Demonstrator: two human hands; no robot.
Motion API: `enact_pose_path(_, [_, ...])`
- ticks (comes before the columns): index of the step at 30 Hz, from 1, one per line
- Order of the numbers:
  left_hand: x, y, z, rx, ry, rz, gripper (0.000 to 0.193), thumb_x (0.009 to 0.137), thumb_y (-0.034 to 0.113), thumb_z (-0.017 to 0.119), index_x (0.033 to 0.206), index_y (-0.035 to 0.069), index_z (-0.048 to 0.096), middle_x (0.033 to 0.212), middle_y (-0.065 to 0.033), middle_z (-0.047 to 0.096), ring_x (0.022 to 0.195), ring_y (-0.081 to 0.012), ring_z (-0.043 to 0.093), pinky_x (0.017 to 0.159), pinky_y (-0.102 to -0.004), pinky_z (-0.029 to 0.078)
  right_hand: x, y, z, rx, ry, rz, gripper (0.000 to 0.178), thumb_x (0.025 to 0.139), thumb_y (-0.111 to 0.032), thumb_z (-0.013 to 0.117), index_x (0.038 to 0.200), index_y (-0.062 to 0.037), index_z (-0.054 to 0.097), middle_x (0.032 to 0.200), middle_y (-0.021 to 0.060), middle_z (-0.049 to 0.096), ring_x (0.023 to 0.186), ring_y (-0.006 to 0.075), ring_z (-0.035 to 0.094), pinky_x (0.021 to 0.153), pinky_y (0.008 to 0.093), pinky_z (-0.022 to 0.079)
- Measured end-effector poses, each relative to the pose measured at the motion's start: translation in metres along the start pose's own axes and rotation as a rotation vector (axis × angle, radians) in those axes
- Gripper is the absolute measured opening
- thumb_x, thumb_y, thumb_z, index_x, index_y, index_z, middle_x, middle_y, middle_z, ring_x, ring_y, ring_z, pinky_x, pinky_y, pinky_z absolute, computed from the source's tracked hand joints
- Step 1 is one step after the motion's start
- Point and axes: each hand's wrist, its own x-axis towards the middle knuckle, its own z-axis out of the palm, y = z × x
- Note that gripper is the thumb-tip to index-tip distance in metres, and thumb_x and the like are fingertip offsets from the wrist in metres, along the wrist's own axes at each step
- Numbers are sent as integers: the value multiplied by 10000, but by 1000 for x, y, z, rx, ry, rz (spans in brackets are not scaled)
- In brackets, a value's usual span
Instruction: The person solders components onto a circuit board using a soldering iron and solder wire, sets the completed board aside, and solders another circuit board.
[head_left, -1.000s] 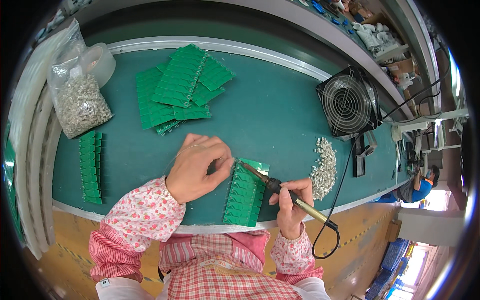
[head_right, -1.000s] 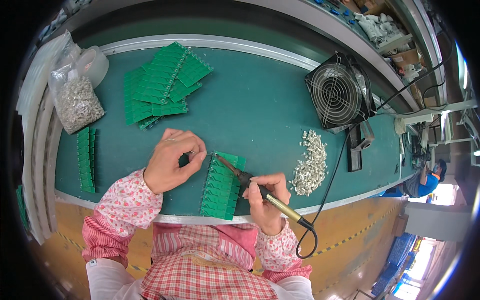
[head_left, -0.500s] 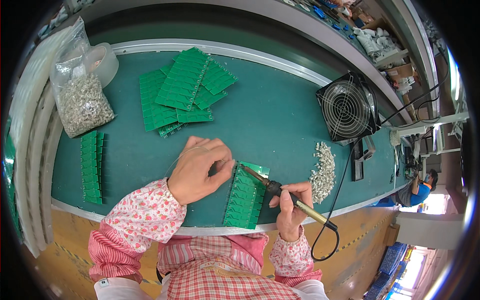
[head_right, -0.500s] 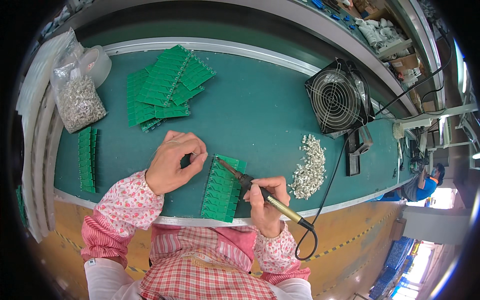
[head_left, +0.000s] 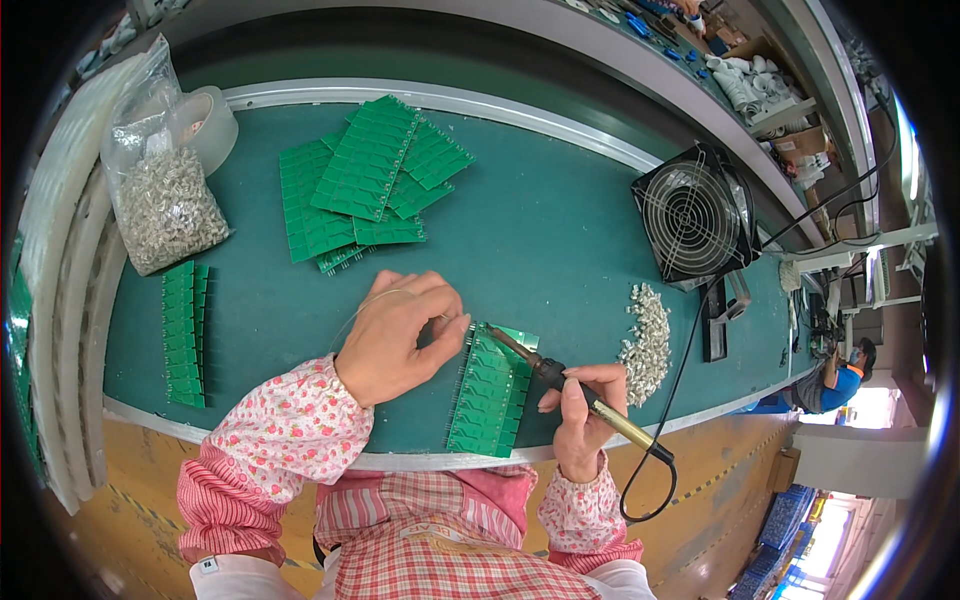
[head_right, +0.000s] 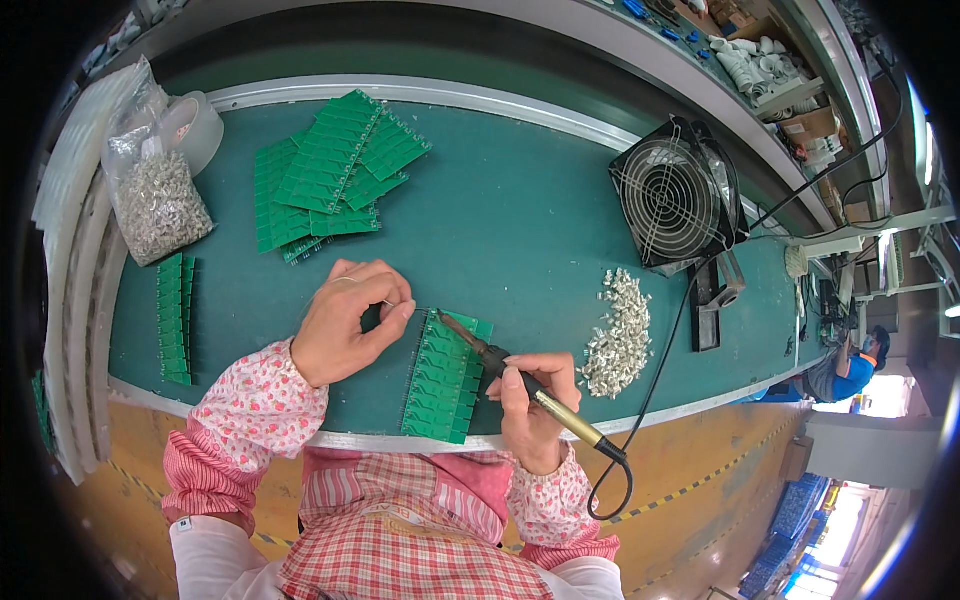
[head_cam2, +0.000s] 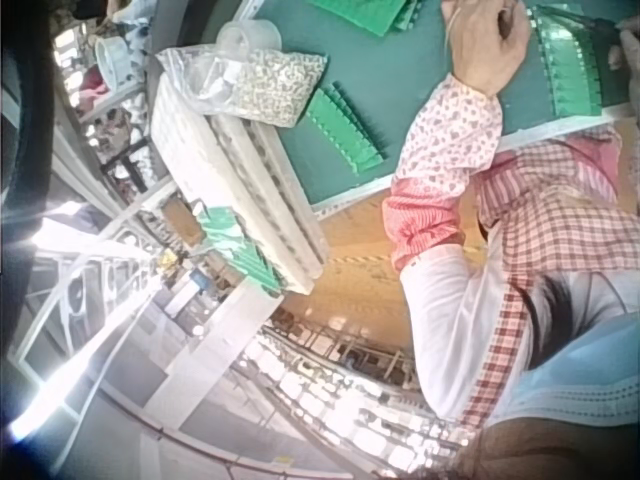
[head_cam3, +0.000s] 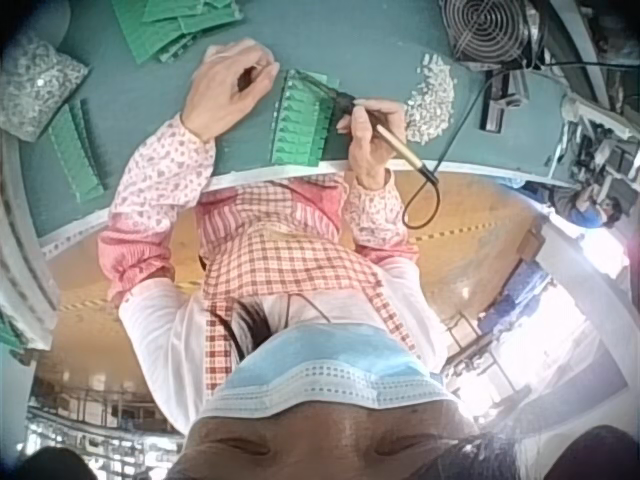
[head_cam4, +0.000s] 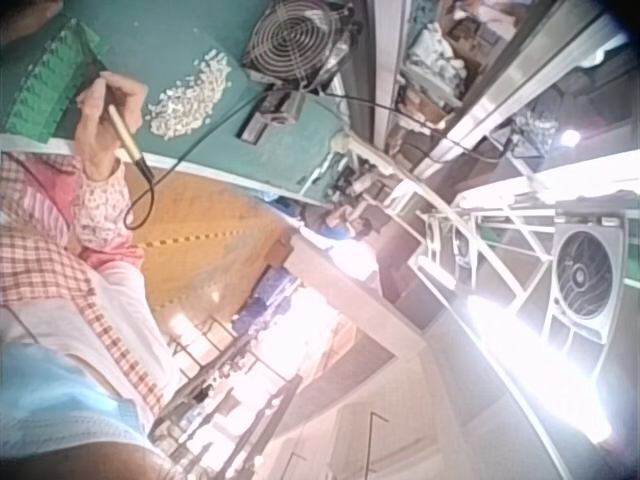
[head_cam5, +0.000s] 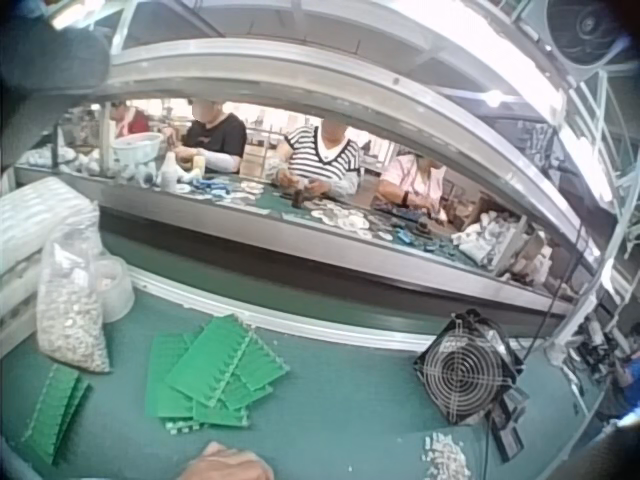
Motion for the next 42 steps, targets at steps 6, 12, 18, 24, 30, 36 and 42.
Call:
enact_pose_path(6, [1,2,0,71,-51,-8,176,851,105,660,743,59,528,825,-29,611,738,-228,543,809,-351,350,1,-2,2,-19,-25,36,155,914,-67,611,986,33,517,789,109,645,616,128,646,564,248,537])
enact_pose_path(12, [1,1,1,66,-50,-3,168,857,109,655,752,57,535,813,-29,595,735,-230,532,814,-356,346,1,-2,2,-2,-29,49,152,917,-69,608,981,34,517,789,105,645,616,124,644,565,245,536])
enact_pose_path(18, [1,2,0,60,-55,1,156,872,116,647,776,53,541,816,-41,581,747,-239,536,815,-361,347,1,-2,3,-63,-47,11,153,925,-106,569,979,25,510,830,110,570,560,148,586,514,249,496])
enact_pose_path(24, [1,1,2,48,-19,24,156,898,142,638,805,48,556,814,-55,572,763,-256,538,815,-360,345,0,-2,3,-53,-43,23,140,922,-91,570,979,22,509,821,105,569,566,142,585,523,247,496])
enact_pose_path(30, [1,1,0,58,-34,15,159,907,152,630,808,50,557,804,-56,562,761,-251,537,818,-360,343,0,-1,3,-68,-55,6,134,928,-87,565,982,20,505,817,98,569,568,135,583,533,248,500])
enact_pose_path(36, [1,-1,3,79,-20,33,158,902,156,638,808,54,562,796,-52,555,754,-246,532,816,-362,351,1,-1,4,-76,-60,-7,138,933,-94,568,981,18,506,819,96,573,567,131,582,532,248,499])
enact_pose_path(42, [-1,-1,1,29,-22,7,138,901,142,635,819,54,568,816,-51,578,770,-245,547,835,-361,361,0,1,3,-14,-23,-22,137,917,-66,598,976,27,518,742,93,634,590,115,617,544,238,519])
